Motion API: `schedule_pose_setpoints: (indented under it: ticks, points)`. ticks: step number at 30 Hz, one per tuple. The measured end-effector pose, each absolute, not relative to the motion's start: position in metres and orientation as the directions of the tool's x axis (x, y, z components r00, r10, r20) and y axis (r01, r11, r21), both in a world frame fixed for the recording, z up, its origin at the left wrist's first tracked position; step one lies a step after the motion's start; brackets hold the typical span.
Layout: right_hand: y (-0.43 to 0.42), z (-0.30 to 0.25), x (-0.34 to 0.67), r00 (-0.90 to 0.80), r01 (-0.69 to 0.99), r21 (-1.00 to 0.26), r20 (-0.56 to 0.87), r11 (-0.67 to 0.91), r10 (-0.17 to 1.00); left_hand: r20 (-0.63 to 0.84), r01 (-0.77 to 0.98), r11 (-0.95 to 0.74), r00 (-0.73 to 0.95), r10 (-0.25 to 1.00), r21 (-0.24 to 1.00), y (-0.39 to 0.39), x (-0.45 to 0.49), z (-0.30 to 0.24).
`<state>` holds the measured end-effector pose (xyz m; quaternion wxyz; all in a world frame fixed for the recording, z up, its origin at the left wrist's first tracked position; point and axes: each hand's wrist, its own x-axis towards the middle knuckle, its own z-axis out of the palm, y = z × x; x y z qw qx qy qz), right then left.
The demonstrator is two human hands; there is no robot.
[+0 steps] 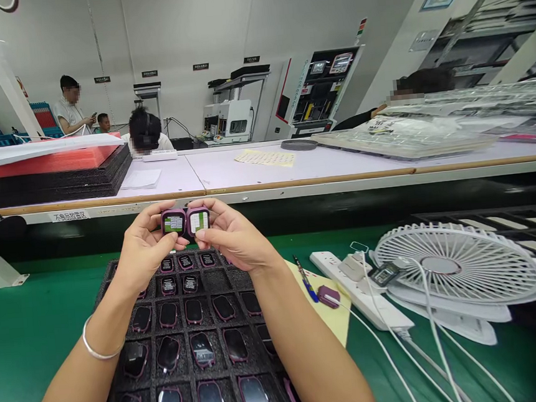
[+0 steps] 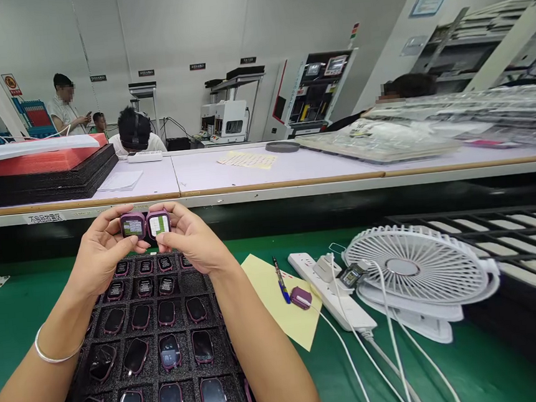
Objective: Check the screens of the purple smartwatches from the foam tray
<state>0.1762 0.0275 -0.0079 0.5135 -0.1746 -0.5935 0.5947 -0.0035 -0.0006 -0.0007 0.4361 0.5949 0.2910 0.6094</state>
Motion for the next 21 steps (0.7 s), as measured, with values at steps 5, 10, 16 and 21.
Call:
schedule_pose_setpoints:
  ticks: [5, 10, 16, 21]
  points:
    - [0.0306, -0.0087, 0.1759, -0.381, -0.385, -0.896, 0.373, 0.222, 0.846, 0.446, -0.184, -0.423, 0.107, 0.889, 0.887, -0.0020, -0.0027, -0.0013]
    - [0.0317, -0.0100, 0.1763, -0.375, -0.385, -0.896, 0.370, 0.221, 0.850, 0.435, -0.159, -0.417, 0.104, 0.894, 0.895, -0.0036, -0.0014, -0.0022]
    - [0.0273, -0.0081, 0.1753, -0.410, -0.406, -0.885, 0.399, 0.228, 0.820, 0.431, -0.158, -0.419, 0.056, 0.900, 0.894, -0.0032, -0.0003, 0.0004]
    - [0.0268, -0.0071, 0.1750, -0.405, -0.400, -0.889, 0.391, 0.225, 0.826, 0.419, -0.153, -0.410, 0.035, 0.907, 0.899, -0.0039, -0.0008, 0.0017]
